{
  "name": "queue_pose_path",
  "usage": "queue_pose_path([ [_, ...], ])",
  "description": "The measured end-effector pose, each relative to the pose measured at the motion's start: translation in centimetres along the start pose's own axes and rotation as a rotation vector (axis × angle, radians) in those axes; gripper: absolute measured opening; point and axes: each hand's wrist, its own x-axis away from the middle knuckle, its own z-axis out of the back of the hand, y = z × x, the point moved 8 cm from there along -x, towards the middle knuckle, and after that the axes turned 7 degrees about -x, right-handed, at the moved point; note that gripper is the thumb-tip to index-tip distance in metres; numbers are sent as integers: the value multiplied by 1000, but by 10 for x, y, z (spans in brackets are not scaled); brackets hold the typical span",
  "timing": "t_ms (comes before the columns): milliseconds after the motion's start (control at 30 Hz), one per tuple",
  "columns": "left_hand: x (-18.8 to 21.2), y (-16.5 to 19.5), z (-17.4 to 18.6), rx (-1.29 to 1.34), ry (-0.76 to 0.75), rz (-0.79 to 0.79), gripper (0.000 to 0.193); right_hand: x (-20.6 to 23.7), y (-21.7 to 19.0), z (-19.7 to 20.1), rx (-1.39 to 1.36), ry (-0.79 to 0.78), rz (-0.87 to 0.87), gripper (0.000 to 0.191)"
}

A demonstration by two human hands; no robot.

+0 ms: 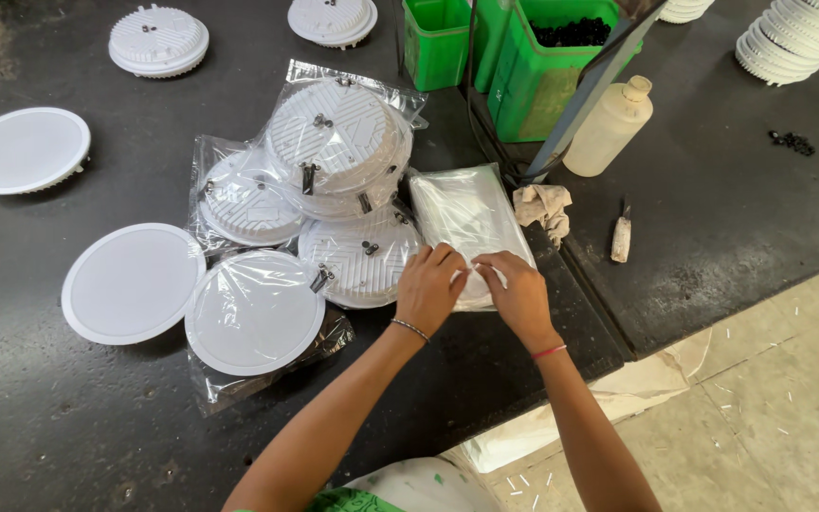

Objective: The person takes round white LED panel light fixtures from the workbench, opens a clear plastic bag, and slides each fixture inside, then sets the bagged fixture on a growing pile. They repeat this bagging cycle for successive fixtures and occasionally press the bag closed around the light.

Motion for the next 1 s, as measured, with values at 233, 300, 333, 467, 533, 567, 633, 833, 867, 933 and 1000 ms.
queue_pose_path([
  [233,0,-18,-20,-63,-60,182,26,12,5,-20,-40,-14,-84,2],
  [300,1,-17,-20,-126,23,105,19,18,1,-13,-50,67,-91,4],
  [333,2,-17,-23,-137,42,109,18,22,-2,-8,-57,107,-98,5],
  [467,2,-21,-29,-152,77,113,15,37,-15,32,52,218,-38,12],
  [533,1,-23,-31,-156,77,109,14,44,-20,55,155,261,-15,16],
  [567,1,-23,-32,-163,79,106,14,49,-21,69,206,274,-26,18],
  [633,1,-25,-35,-177,67,105,14,60,-25,101,304,324,-12,21],
  [833,4,-22,-38,-215,-6,91,15,100,-27,209,-70,823,-10,26],
  [867,3,-23,-35,-196,-61,113,14,101,-30,218,-149,863,-8,27],
  [933,-1,-24,-26,-61,-216,163,20,92,-50,227,-2,814,-11,31],
  [1000,-9,-21,-8,169,-422,215,35,74,-78,209,205,621,-3,21],
])
